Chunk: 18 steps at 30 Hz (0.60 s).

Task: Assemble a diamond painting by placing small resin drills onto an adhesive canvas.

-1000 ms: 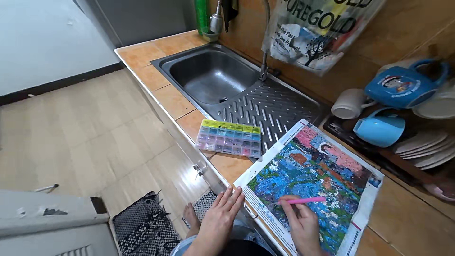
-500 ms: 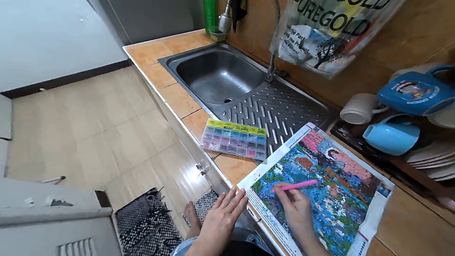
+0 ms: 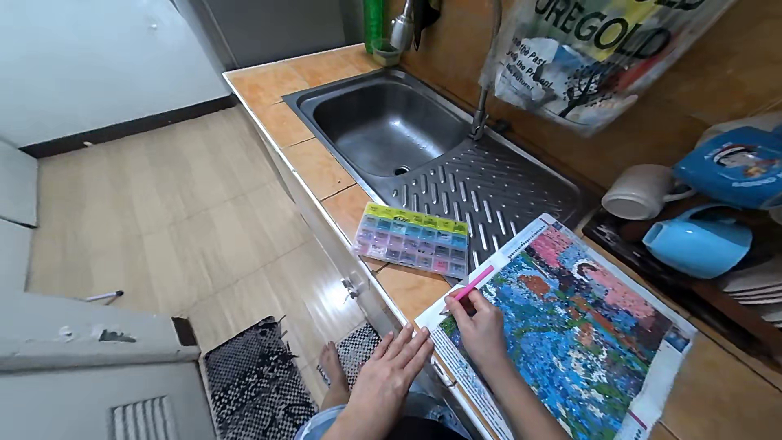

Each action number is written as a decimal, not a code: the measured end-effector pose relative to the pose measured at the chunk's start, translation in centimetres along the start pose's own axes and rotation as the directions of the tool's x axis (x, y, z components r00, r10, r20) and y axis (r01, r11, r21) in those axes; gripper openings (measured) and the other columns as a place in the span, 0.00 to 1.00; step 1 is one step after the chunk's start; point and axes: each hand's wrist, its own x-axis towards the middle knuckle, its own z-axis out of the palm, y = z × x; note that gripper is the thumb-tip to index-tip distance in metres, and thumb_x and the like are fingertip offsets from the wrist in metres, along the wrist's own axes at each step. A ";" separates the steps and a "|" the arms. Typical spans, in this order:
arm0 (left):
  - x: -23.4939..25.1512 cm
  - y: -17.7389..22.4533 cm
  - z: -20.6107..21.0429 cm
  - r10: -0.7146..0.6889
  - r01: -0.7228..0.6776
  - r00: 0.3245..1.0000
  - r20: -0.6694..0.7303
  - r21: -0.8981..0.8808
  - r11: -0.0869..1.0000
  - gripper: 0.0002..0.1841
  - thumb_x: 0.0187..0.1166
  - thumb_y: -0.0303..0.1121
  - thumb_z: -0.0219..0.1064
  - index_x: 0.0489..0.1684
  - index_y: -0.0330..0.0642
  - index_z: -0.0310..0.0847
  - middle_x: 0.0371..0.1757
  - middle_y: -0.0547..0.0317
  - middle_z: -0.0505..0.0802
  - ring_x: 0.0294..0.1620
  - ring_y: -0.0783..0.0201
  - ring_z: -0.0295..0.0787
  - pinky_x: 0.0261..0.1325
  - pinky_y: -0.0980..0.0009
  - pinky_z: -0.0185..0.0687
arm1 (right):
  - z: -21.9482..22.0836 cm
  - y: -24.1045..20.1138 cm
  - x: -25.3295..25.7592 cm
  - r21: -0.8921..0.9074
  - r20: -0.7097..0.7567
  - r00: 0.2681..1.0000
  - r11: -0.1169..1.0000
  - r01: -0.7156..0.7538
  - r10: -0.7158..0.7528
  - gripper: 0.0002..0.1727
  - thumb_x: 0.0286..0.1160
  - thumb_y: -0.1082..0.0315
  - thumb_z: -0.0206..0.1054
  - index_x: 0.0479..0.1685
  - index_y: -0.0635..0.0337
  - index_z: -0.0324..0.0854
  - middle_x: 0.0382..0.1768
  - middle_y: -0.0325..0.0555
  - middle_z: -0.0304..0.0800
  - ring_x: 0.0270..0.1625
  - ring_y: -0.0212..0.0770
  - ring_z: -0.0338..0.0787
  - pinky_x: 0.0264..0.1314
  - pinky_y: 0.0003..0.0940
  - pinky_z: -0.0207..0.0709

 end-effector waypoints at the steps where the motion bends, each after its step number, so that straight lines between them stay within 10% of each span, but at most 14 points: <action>1: 0.0 0.0 0.1 0.005 -0.005 1.000 0.000 -0.001 1.000 0.29 0.67 0.17 0.65 0.71 0.46 0.85 0.75 0.58 0.88 0.78 0.52 0.83 0.73 0.52 0.81 | -0.2 -0.1 0.1 0.015 -0.004 1.000 1.000 -0.016 0.016 0.08 0.75 0.69 0.71 0.39 0.68 0.89 0.31 0.50 0.91 0.36 0.43 0.91 0.46 0.43 0.84; 11: 0.7 -1.0 -0.9 -0.008 -0.017 0.995 -0.101 -0.252 0.968 0.19 0.72 0.20 0.59 0.58 0.37 0.91 0.66 0.49 0.93 0.72 0.48 0.88 0.77 0.52 0.78 | -2.9 0.2 0.7 0.299 -0.107 0.989 0.952 -0.066 0.103 0.08 0.73 0.73 0.67 0.43 0.70 0.87 0.35 0.43 0.92 0.37 0.25 0.90 0.46 0.21 0.84; 18: 8.3 -0.2 -1.8 -0.173 0.112 0.959 -0.225 -0.262 0.958 0.11 0.69 0.30 0.71 0.45 0.40 0.96 0.44 0.51 0.97 0.48 0.48 0.93 0.52 0.53 0.86 | -1.8 0.0 0.0 0.376 -0.100 0.989 0.924 -0.066 0.111 0.08 0.71 0.74 0.68 0.42 0.71 0.88 0.36 0.42 0.93 0.36 0.22 0.89 0.44 0.17 0.83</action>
